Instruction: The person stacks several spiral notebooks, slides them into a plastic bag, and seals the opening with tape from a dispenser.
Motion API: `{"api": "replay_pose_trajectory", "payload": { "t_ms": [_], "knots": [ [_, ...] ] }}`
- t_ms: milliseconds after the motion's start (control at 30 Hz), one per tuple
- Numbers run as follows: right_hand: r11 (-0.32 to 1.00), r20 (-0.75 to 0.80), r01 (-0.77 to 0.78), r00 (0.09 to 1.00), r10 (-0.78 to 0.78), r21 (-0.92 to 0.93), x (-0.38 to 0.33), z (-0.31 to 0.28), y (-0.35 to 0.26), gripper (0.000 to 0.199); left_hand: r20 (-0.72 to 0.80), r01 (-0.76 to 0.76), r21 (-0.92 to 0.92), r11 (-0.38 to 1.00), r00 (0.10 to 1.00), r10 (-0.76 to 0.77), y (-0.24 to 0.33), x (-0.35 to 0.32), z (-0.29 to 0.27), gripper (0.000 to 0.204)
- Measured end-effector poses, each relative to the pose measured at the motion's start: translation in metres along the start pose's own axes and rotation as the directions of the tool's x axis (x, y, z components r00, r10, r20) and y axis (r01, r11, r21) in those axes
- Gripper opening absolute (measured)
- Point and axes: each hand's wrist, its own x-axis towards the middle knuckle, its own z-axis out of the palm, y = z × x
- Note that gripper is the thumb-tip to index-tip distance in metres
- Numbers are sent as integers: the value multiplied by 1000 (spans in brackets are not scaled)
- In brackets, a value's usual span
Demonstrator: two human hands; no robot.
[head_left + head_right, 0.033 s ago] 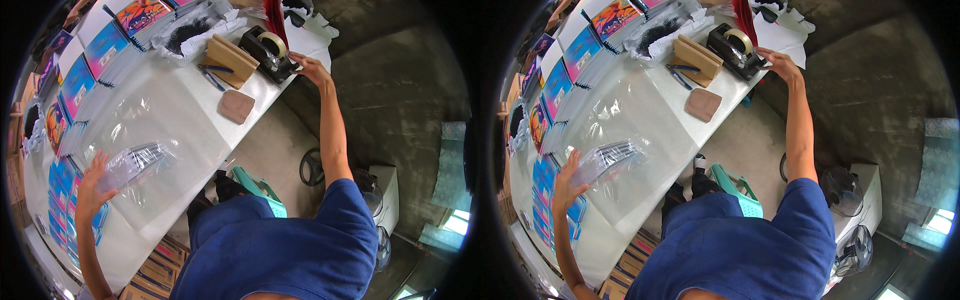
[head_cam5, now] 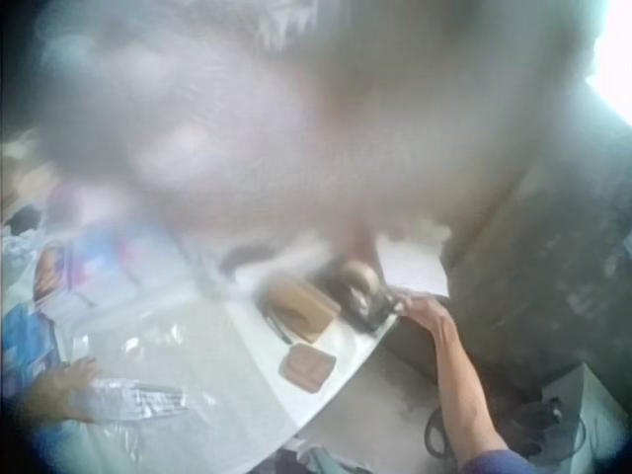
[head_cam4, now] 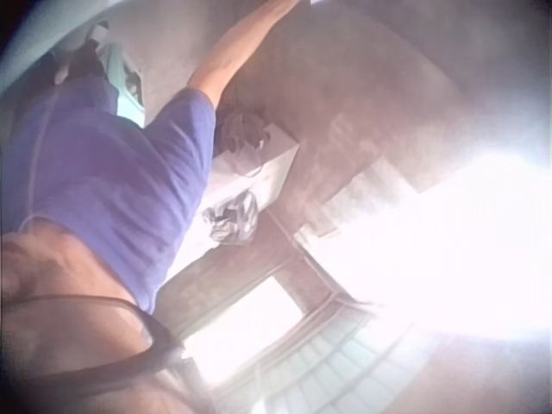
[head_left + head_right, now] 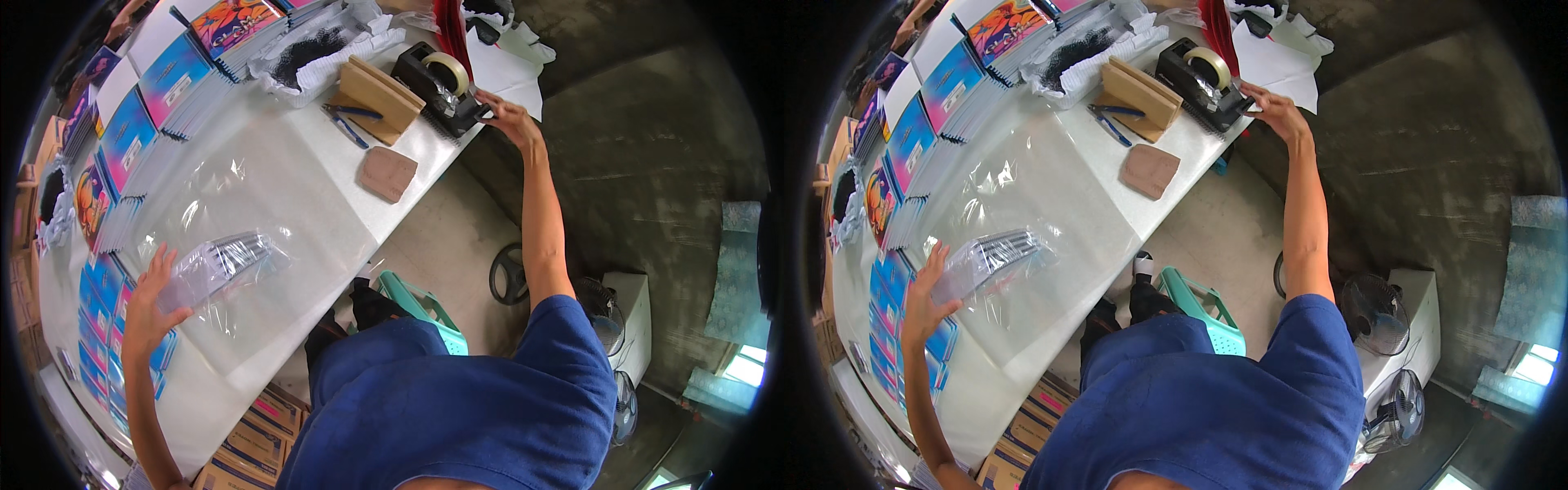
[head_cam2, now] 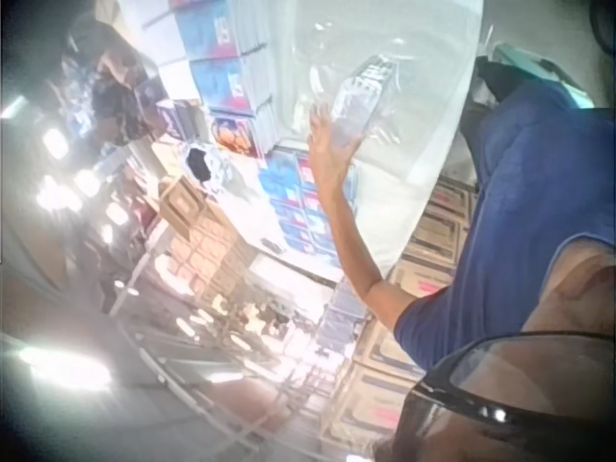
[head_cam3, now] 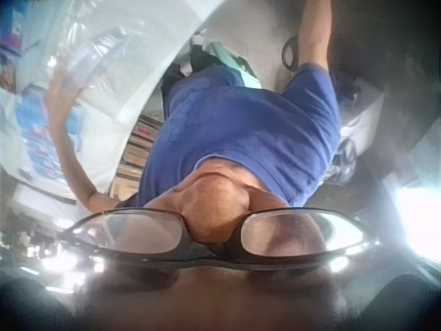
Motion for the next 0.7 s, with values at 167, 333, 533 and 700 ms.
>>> {"api": "replay_pose_trajectory", "payload": {
  "t_ms": [167,333,533,700],
  "knots": [
    [188,-304,-245,854,-422,-951,-30,-11,11,11,4,-61,-97,993,998,62,-11,10,7,100],
    [728,-440,-189,882,-170,-659,-55,154,11,19,-28,-66,-233,970,998,62,-19,2,3,97],
    [980,39,-197,979,198,-7,-138,496,18,20,-99,-130,-167,977,988,114,-34,5,14,97],
    [974,-187,-223,956,226,33,-120,559,70,32,-110,-160,-129,979,983,146,-38,4,19,93]
  ]
}}
